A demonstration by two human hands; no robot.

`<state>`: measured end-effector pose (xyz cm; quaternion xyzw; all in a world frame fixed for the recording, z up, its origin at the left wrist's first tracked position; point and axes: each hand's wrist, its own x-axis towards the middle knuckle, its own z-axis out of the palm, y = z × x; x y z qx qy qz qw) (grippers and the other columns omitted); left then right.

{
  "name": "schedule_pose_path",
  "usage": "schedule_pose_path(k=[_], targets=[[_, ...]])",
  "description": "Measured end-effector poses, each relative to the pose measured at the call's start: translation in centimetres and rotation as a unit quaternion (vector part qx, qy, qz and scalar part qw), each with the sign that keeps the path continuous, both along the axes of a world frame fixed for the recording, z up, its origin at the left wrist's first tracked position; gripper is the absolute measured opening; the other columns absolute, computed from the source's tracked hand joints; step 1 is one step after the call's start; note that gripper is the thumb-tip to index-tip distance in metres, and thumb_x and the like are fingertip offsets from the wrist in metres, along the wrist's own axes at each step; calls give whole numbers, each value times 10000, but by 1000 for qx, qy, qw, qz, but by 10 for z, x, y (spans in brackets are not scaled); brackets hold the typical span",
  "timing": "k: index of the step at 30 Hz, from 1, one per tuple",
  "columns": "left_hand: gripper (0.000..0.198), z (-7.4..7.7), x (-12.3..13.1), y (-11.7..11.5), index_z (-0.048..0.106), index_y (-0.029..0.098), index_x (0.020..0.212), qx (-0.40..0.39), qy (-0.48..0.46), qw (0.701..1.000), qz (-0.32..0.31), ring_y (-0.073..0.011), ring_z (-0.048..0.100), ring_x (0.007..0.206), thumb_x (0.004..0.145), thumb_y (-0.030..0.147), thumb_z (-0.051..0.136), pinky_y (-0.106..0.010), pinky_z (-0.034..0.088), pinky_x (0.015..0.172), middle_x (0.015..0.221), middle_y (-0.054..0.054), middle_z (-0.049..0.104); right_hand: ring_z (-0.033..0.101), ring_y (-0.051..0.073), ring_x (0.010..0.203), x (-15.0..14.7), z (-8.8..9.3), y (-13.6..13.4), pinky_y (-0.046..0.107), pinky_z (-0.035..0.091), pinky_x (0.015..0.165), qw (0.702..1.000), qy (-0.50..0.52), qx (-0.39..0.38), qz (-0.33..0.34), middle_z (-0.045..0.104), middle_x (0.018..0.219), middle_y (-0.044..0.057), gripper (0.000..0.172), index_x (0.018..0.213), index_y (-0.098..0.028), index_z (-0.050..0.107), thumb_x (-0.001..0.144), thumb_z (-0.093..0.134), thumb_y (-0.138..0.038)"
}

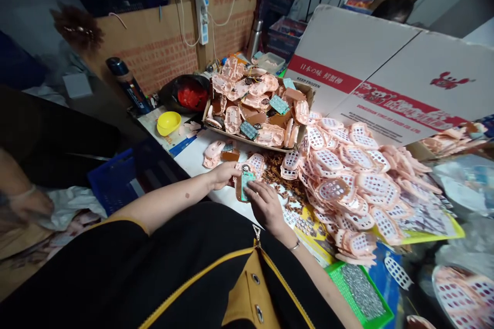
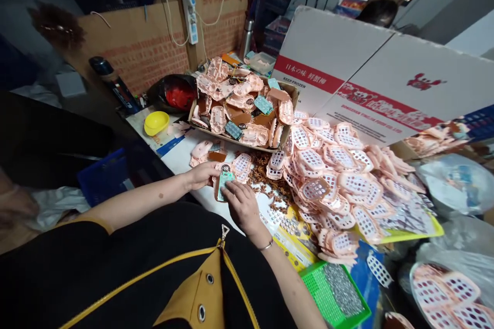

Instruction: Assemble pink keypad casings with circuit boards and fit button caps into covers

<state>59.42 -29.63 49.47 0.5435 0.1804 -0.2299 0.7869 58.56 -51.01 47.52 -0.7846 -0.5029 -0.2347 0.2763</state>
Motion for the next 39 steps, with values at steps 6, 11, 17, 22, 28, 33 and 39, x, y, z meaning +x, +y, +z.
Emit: schedule_pose_path(k=[6, 11, 17, 22, 28, 33, 39], targets=[[379, 14, -10, -4, 670, 164, 908, -10, -27, 1000, 4, -121, 582, 574, 544, 232, 751, -241, 483, 559, 753, -22, 656, 629, 241, 1257, 2, 3, 2, 409, 529, 1020, 998, -55, 14, 9, 717, 1256, 121, 373, 1274, -200, 664, 952, 548, -51], [432, 23, -18, -1, 662, 157, 934, 9, -35, 999, 8, -116, 584, 597, 522, 265, 737, -221, 463, 562, 766, -21, 663, 585, 218, 1333, 4, 0, 5, 394, 530, 1062, 998, -28, 43, 29, 707, 1286, 103, 406, 1328, -232, 654, 967, 556, -74], [441, 27, -24, 1, 651, 148, 937, 42, -40, 998, 15, -107, 555, 586, 520, 279, 715, -212, 417, 542, 754, -6, 642, 568, 226, 1362, 1, -5, 5, 416, 526, 1099, 999, -18, 31, 39, 689, 1331, 99, 468, 1407, -280, 619, 984, 536, -100], [363, 25, -28, 0, 614, 160, 886, 75, -42, 996, 29, -108, 547, 599, 541, 266, 649, -217, 427, 551, 736, 10, 615, 621, 236, 1293, 0, -8, 7, 438, 564, 1034, 997, 17, 73, 30, 702, 1296, 88, 502, 1378, -321, 631, 942, 591, -76], [317, 20, -31, -2, 616, 168, 892, 96, -44, 994, 24, -119, 569, 610, 581, 232, 613, -214, 420, 540, 739, 14, 620, 698, 221, 1130, -4, -2, 11, 393, 601, 924, 990, 74, 121, 3, 729, 1200, 93, 467, 1366, -312, 641, 954, 576, -99], [289, 16, -34, -4, 645, 148, 894, 98, -53, 994, 13, -125, 581, 614, 615, 220, 624, -217, 440, 551, 731, 0, 636, 703, 225, 1115, -6, 3, 14, 396, 598, 921, 991, 43, 126, 11, 734, 1183, 97, 497, 1387, -314, 624, 943, 594, -93], [369, 19, -37, -4, 687, 132, 995, 82, -92, 992, 15, -104, 555, 609, 650, 260, 663, -203, 435, 564, 746, -1, 643, 664, 238, 1183, -8, 2, 14, 401, 594, 951, 995, 0, 91, 32, 724, 1190, 128, 511, 1382, -251, 618, 910, 635, -57]])
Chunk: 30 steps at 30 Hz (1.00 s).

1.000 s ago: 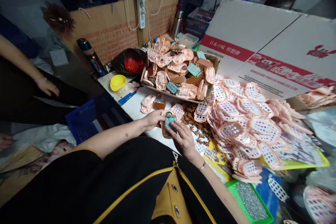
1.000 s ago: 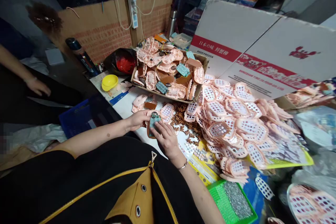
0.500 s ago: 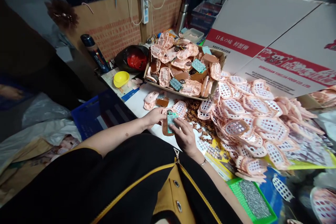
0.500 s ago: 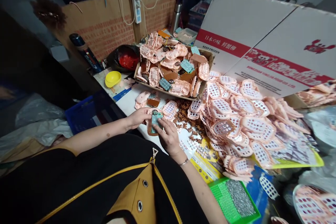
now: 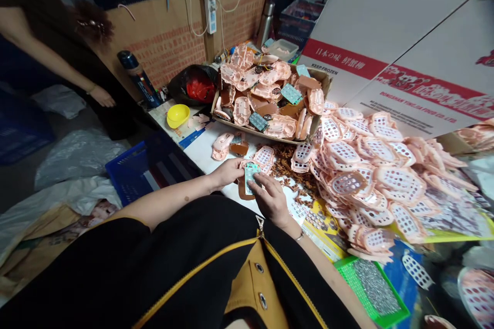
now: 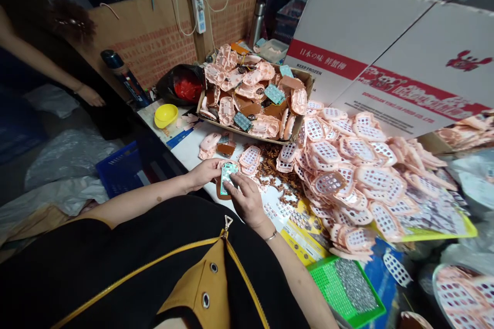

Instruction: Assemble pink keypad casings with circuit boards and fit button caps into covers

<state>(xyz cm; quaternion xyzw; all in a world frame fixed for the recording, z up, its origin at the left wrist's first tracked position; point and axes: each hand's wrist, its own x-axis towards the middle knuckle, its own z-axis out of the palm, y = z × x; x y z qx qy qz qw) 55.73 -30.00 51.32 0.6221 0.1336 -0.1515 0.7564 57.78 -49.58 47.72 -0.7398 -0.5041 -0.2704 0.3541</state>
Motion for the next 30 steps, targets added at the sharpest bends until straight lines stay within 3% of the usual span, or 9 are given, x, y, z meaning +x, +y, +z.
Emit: schedule_pose_path(k=[10, 15, 21, 26, 30], targets=[[332, 1, 2, 4, 687, 126, 948, -10, -76, 997, -5, -137, 594, 790, 665, 294, 729, -231, 468, 719, 846, -31, 674, 624, 243, 1270, -3, -5, -2, 416, 578, 988, 1000, 14, 0, 10, 700, 1257, 110, 527, 1410, -298, 595, 931, 607, -79], [273, 1, 2, 7, 672, 128, 890, 9, -60, 998, -18, -118, 562, 683, 664, 276, 709, -213, 423, 622, 753, -5, 639, 646, 236, 1228, -3, -4, -6, 427, 572, 989, 999, 37, 1, 32, 696, 1262, 125, 552, 1438, -286, 564, 922, 624, -100], [234, 6, 2, 8, 662, 134, 827, 28, -30, 999, -36, -119, 569, 678, 624, 250, 664, -214, 437, 633, 732, -4, 641, 640, 257, 1230, -4, -5, -11, 453, 571, 980, 997, 54, -35, 43, 675, 1302, 156, 597, 1477, -272, 526, 909, 639, -126], [300, 12, 1, 12, 669, 136, 853, 37, 4, 998, -50, -99, 516, 598, 590, 280, 655, -202, 394, 539, 712, 10, 617, 660, 234, 1186, -6, -7, -9, 422, 564, 995, 996, 63, -48, 36, 692, 1285, 115, 515, 1446, -299, 562, 948, 617, -178], [280, 13, 0, 12, 655, 139, 823, 35, 26, 998, -45, -92, 499, 565, 590, 295, 666, -199, 372, 510, 674, 17, 590, 654, 226, 1186, -6, -3, -8, 411, 564, 1004, 994, 44, -103, 21, 691, 1288, 102, 438, 1432, -295, 570, 1001, 556, -214]])
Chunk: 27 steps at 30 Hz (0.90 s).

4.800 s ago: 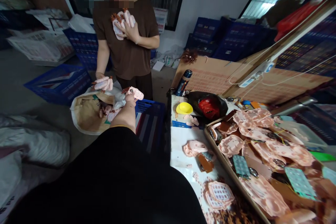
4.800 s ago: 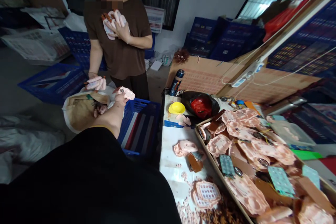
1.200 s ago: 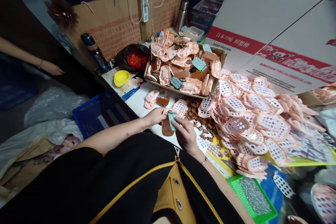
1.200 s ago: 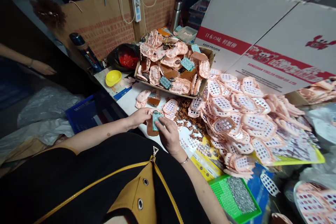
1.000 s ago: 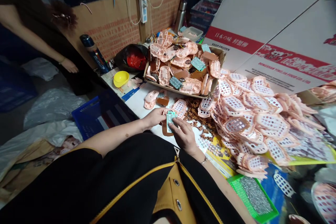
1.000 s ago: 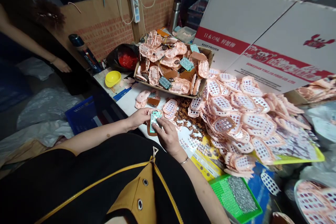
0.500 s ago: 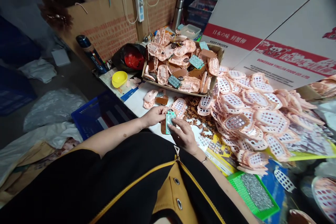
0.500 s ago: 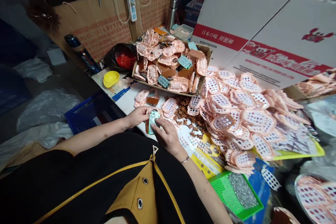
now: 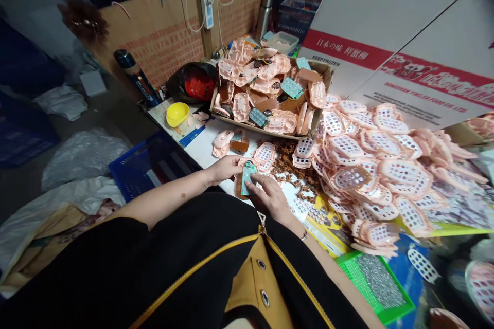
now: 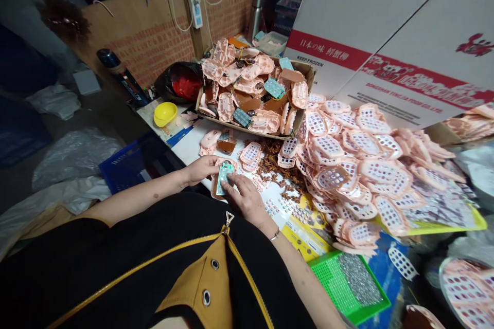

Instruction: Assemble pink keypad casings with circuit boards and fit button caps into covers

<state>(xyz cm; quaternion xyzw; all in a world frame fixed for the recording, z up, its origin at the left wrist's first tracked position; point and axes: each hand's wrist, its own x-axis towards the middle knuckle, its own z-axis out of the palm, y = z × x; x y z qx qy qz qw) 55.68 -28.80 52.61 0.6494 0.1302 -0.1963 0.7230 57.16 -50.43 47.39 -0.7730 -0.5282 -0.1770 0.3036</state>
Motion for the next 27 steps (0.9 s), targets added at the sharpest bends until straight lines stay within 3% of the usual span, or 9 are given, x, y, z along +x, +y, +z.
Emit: schedule_pose_path(k=[5, 14, 19, 22, 27], targets=[[304, 0, -1, 2, 668, 137, 851, -16, 12, 1000, 0, -95, 508, 554, 614, 323, 698, -209, 378, 517, 676, 14, 601, 654, 264, 1168, -1, 7, 3, 443, 574, 992, 995, -85, -42, -2, 688, 1264, 164, 401, 1385, -190, 598, 987, 559, -163], [419, -1, -4, 21, 714, 126, 960, -60, 14, 998, -25, -76, 515, 551, 585, 292, 801, -180, 307, 477, 713, 5, 633, 668, 277, 1151, -6, 16, 8, 458, 581, 988, 995, -89, -36, 19, 703, 1225, 178, 557, 1537, -202, 460, 988, 523, -131], [574, 8, -9, 33, 708, 127, 976, -122, 51, 990, -58, -174, 649, 744, 469, 343, 869, -252, 494, 625, 875, -89, 705, 653, 270, 1188, -5, 10, 7, 464, 568, 1021, 998, -49, -26, 30, 699, 1238, 157, 583, 1546, -248, 453, 981, 559, -152], [565, 8, -11, 27, 696, 131, 951, -121, 48, 991, -39, -160, 647, 759, 486, 372, 908, -244, 494, 656, 897, -87, 713, 650, 277, 1177, -4, 8, 9, 476, 572, 1013, 997, -57, -39, 26, 690, 1245, 164, 548, 1509, -233, 500, 972, 569, -147], [494, -2, -15, 9, 641, 135, 812, -87, 37, 995, 11, -106, 565, 585, 553, 469, 897, -219, 433, 576, 686, -7, 641, 638, 290, 1148, -4, 12, 11, 459, 587, 967, 994, -77, -45, 58, 693, 1192, 184, 413, 1380, -167, 610, 970, 600, -216]])
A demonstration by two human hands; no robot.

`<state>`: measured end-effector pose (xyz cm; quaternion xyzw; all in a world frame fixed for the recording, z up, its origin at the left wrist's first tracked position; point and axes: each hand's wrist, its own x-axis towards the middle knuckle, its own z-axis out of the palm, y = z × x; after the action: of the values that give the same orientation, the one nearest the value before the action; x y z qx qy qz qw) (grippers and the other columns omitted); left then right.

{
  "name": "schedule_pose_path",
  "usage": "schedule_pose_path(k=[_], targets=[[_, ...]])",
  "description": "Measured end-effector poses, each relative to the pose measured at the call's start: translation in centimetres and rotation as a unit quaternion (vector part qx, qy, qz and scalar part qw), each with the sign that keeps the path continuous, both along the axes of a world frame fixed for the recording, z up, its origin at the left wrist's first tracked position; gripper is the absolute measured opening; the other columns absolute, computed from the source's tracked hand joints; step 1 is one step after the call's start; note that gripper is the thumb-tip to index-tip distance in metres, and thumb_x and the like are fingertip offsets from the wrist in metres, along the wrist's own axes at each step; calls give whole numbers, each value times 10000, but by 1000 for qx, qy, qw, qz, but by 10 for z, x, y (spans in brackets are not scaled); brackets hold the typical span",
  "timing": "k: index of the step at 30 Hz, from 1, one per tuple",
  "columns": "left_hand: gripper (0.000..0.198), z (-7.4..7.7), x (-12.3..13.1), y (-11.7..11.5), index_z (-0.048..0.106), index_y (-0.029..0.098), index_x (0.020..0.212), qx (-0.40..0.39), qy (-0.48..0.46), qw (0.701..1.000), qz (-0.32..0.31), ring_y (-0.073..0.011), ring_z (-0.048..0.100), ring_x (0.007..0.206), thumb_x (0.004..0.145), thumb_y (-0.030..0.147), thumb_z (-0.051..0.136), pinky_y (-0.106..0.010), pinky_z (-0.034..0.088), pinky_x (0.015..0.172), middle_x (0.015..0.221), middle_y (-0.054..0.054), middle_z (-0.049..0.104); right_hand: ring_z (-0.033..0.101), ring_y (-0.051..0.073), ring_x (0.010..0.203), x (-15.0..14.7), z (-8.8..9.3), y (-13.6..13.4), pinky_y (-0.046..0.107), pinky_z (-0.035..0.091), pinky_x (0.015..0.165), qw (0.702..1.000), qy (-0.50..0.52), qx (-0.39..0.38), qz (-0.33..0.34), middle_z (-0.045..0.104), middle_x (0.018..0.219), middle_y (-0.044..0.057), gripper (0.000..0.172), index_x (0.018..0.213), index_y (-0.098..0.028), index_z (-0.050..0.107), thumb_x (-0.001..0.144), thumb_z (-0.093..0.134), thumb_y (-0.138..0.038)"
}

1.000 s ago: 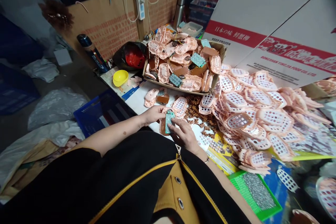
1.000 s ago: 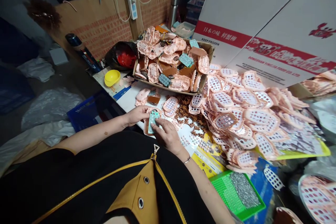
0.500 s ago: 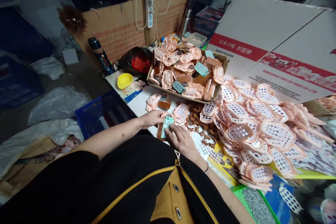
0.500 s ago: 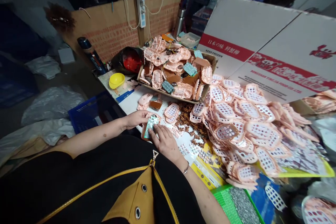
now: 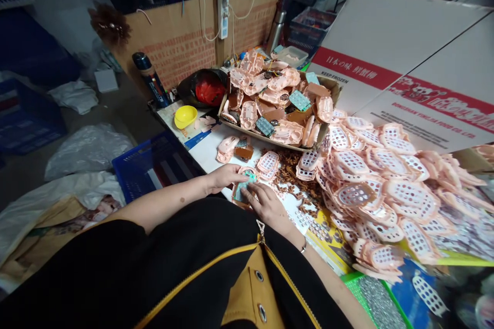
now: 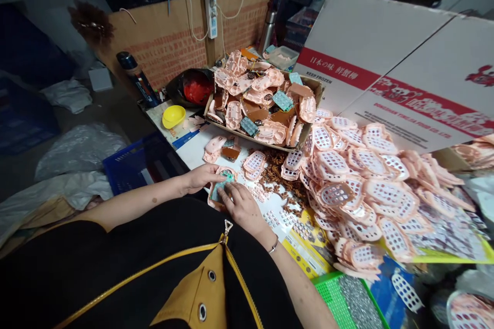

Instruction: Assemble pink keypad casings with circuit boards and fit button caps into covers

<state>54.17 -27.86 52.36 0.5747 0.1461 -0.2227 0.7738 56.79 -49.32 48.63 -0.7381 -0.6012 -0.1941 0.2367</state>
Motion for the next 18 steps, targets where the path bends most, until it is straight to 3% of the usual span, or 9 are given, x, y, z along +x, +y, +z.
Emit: schedule_pose_path(k=[3, 7, 11, 18], targets=[[433, -3, -3, -3, 621, 145, 768, 12, -7, 1000, 9, -103, 539, 560, 580, 448, 867, -222, 416, 570, 639, 8, 613, 658, 252, 1088, -1, 4, 2, 426, 592, 920, 995, 76, 67, -10, 695, 1165, 140, 365, 1336, -236, 635, 972, 613, -253], [321, 0, -6, -7, 652, 142, 805, 19, -32, 999, -4, -123, 588, 707, 610, 339, 814, -228, 454, 691, 752, -8, 663, 676, 231, 1033, 3, 9, 11, 399, 594, 863, 950, 221, 177, -133, 677, 1118, 124, 229, 1168, -246, 723, 973, 603, -269], [228, 1, -7, -12, 658, 136, 785, 38, -51, 998, -24, -113, 562, 745, 611, 240, 762, -213, 432, 737, 752, 13, 641, 687, 215, 997, 10, 11, 22, 369, 593, 849, 925, 294, 187, -154, 688, 1020, 101, 194, 929, -226, 762, 960, 625, -359], [210, -5, -9, -13, 659, 131, 778, 54, -50, 997, -39, -114, 541, 704, 618, 189, 783, -216, 421, 700, 687, 30, 588, 700, 213, 958, 9, 6, 25, 359, 572, 856, 899, 363, 183, -160, 726, 1009, 102, 205, 748, -202, 680, 903, 636, -329]])
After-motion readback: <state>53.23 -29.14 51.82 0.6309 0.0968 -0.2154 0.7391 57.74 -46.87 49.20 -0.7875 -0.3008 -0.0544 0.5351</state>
